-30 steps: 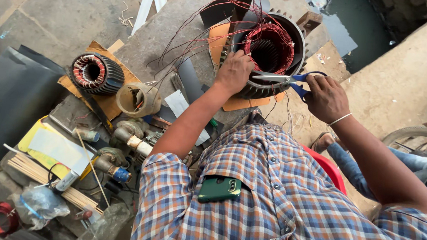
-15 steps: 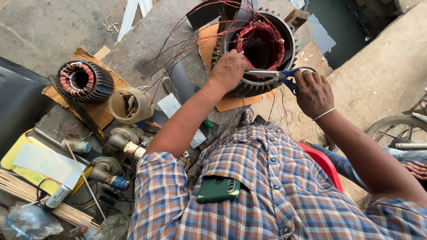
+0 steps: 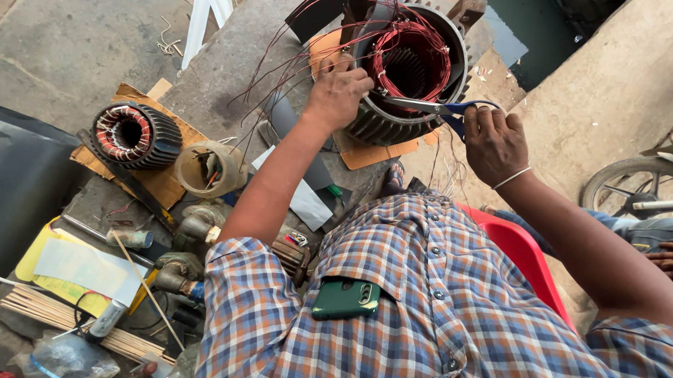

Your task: The person cuts a strip of gray insulating sheet with scissors, then fits and presses the strip around the inside wall of an electric motor stator, adjusting it to sit against the winding slots. They continue trimming and seating the insulation liner inside the stator housing.

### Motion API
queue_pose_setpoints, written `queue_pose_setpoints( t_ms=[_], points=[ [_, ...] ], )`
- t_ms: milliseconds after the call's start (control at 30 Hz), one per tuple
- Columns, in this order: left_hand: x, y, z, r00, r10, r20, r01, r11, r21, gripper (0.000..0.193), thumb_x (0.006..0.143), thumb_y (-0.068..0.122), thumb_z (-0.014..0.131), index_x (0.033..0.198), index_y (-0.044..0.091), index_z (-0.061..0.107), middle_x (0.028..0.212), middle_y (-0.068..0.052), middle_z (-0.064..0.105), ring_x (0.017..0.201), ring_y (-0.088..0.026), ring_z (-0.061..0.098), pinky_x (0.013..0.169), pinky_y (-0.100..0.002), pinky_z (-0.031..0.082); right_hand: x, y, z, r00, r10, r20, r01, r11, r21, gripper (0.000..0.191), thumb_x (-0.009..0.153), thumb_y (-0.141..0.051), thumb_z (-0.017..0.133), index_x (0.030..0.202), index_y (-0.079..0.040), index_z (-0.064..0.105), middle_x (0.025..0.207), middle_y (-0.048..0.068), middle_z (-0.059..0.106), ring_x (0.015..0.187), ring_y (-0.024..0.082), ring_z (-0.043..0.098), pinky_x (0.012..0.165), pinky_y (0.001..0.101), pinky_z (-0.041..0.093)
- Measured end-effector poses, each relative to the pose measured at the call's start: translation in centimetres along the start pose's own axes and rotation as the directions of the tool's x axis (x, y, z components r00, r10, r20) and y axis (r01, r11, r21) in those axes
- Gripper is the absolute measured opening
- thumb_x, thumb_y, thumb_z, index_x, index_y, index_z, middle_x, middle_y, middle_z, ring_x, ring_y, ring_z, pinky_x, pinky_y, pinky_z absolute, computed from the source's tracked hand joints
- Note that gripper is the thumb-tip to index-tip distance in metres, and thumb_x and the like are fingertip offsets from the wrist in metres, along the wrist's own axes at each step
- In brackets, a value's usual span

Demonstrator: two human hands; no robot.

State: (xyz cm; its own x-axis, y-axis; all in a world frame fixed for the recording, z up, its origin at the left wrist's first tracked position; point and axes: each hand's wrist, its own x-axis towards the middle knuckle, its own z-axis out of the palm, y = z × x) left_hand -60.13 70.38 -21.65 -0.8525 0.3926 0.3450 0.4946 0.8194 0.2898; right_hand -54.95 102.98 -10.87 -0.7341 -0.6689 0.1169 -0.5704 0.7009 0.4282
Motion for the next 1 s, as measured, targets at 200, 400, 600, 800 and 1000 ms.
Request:
queue_pose_setpoints(
  t_ms=[200, 400, 600, 800, 1000],
  points=[
    [0.1, -0.5, -0.7, 0.989, 0.038, 0.143, -0.030, 0.998, -0.058, 0.050, 0.079, 0.003, 0.054, 0.118, 0.027, 0.075, 0.111, 0.001, 0.063, 0.122, -0.025, 0.050, 0.101, -0.051, 0.033, 0.6, -1.4, -0.3, 0.999, 0.004, 0.038, -0.004, 1.000, -0.010, 0.033, 0.095, -0.019, 0.059, 0.122, -0.001, 0.063, 0.111, 0.010, 0.064, 0.101, 0.022, 0.063, 0.083, 0.0359, 0.044],
    [-0.5, -0.6, -0.8, 0.962, 0.003, 0.274, 0.027, 0.994, -0.103, 0.040, 0.086, 0.006, 0.057, 0.117, 0.025, 0.072, 0.127, 0.006, 0.063, 0.135, -0.025, 0.046, 0.112, -0.050, 0.032, 1.2, -1.4, -1.7, 1.000, -0.015, -0.002, 0.015, 1.000, -0.015, 0.033, 0.098, -0.018, 0.058, 0.126, -0.001, 0.064, 0.108, 0.008, 0.064, 0.097, 0.019, 0.063, 0.081, 0.0350, 0.044],
    [-0.8, -0.5, -0.8, 0.964, -0.004, 0.266, 0.043, 0.989, -0.141, 0.037, 0.088, 0.011, 0.061, 0.123, 0.020, 0.069, 0.130, 0.003, 0.058, 0.136, -0.032, 0.041, 0.110, -0.059, 0.031, 1.7, -3.4, -3.3, 0.992, -0.030, 0.127, 0.053, 0.982, -0.183, 0.033, 0.100, -0.020, 0.055, 0.122, 0.002, 0.064, 0.097, 0.009, 0.063, 0.086, 0.019, 0.062, 0.075, 0.0333, 0.044],
    [-0.4, -0.8, -1.2, 0.944, -0.003, 0.330, 0.060, 0.985, -0.163, 0.032, 0.089, 0.012, 0.062, 0.120, 0.018, 0.068, 0.126, 0.003, 0.058, 0.135, -0.031, 0.041, 0.110, -0.064, 0.030, 3.2, -7.9, -4.7, 0.967, 0.010, 0.254, 0.070, 0.950, -0.305, 0.030, 0.097, -0.021, 0.054, 0.110, 0.003, 0.066, 0.093, 0.011, 0.063, 0.075, 0.018, 0.060, 0.059, 0.0320, 0.042],
    [-0.6, -1.4, -0.7, 0.957, 0.040, 0.287, 0.011, 0.985, -0.174, 0.044, 0.083, 0.004, 0.059, 0.123, 0.019, 0.067, 0.129, 0.004, 0.060, 0.137, -0.032, 0.042, 0.112, -0.060, 0.032, 5.0, -9.3, -4.9, 0.973, -0.051, 0.226, 0.128, 0.930, -0.344, 0.028, 0.093, -0.019, 0.057, 0.107, 0.003, 0.067, 0.098, 0.015, 0.065, 0.074, 0.018, 0.060, 0.055, 0.0323, 0.038]
  ],
)
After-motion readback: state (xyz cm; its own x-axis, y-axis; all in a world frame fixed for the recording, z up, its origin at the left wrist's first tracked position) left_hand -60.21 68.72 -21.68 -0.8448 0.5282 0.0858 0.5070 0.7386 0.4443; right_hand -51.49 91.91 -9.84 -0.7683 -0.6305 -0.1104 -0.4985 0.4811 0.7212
